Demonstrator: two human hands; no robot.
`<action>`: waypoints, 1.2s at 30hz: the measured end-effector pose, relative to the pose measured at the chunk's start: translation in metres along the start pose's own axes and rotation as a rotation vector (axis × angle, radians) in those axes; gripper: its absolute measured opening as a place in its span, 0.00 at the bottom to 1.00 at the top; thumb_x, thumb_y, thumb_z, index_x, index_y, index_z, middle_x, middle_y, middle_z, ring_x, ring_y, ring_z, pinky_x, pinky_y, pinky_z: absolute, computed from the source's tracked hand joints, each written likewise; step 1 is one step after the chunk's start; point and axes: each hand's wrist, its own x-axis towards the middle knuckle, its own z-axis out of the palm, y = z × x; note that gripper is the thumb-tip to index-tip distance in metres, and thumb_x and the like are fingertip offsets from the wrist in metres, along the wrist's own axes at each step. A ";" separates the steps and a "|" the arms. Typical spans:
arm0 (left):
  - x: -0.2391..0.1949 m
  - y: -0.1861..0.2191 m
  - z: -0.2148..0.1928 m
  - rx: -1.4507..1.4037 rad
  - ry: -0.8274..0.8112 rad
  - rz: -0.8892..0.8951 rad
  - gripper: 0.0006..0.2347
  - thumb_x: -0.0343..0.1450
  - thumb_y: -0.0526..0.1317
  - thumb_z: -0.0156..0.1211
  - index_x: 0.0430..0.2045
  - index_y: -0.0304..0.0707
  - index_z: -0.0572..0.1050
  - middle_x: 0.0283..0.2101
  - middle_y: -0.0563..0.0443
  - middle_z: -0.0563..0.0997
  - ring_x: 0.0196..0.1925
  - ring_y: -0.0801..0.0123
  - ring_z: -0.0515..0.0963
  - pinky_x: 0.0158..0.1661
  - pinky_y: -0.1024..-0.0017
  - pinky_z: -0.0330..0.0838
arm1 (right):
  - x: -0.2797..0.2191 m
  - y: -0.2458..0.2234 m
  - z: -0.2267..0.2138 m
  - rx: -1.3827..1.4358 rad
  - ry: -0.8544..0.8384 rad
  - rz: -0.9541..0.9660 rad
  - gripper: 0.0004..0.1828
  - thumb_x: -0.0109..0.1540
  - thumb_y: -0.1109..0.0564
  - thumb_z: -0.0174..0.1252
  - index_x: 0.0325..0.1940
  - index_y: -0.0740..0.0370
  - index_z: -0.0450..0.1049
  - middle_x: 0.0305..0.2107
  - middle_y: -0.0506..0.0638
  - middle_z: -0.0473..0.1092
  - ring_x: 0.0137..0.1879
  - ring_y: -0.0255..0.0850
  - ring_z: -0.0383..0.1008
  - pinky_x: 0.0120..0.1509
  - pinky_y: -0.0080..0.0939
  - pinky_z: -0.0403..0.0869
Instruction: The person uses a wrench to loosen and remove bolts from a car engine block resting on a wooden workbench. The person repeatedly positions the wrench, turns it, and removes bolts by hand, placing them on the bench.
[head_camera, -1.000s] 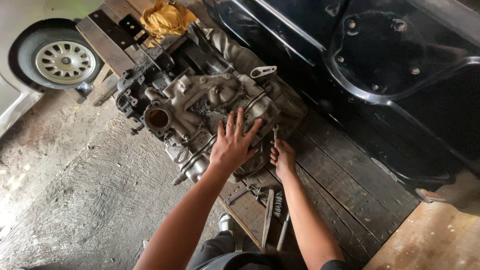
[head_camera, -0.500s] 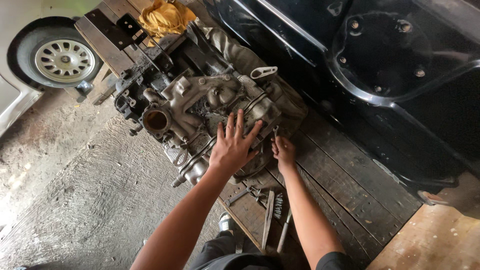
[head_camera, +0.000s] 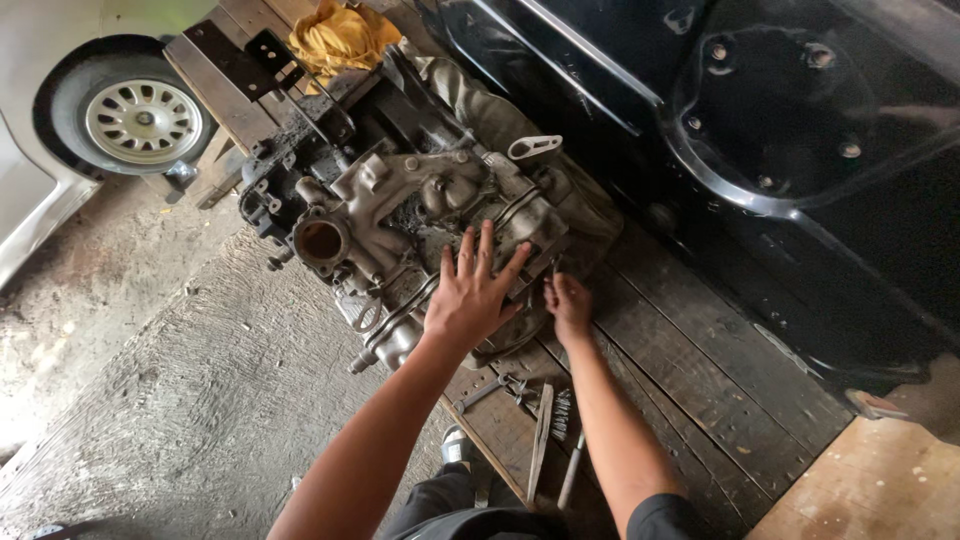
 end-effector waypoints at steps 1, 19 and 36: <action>0.000 0.000 0.000 -0.009 -0.002 0.000 0.37 0.72 0.67 0.44 0.74 0.64 0.37 0.76 0.28 0.35 0.77 0.35 0.42 0.67 0.38 0.49 | 0.004 -0.003 -0.008 -0.059 0.022 -0.013 0.17 0.66 0.45 0.60 0.42 0.63 0.73 0.28 0.40 0.69 0.33 0.27 0.66 0.34 0.27 0.63; -0.003 0.000 0.007 -0.028 0.138 -0.001 0.39 0.70 0.65 0.54 0.74 0.63 0.43 0.75 0.27 0.41 0.76 0.36 0.50 0.65 0.38 0.55 | -0.031 -0.198 0.047 -1.526 -0.067 -0.654 0.12 0.61 0.49 0.67 0.41 0.60 0.82 0.33 0.54 0.78 0.38 0.50 0.78 0.39 0.45 0.72; -0.005 0.002 0.006 -0.035 0.138 -0.008 0.38 0.71 0.64 0.53 0.74 0.63 0.43 0.76 0.28 0.41 0.76 0.36 0.47 0.66 0.38 0.53 | -0.066 -0.090 0.009 -0.218 0.259 -0.013 0.07 0.68 0.54 0.56 0.46 0.60 0.73 0.21 0.41 0.65 0.21 0.27 0.57 0.21 0.29 0.54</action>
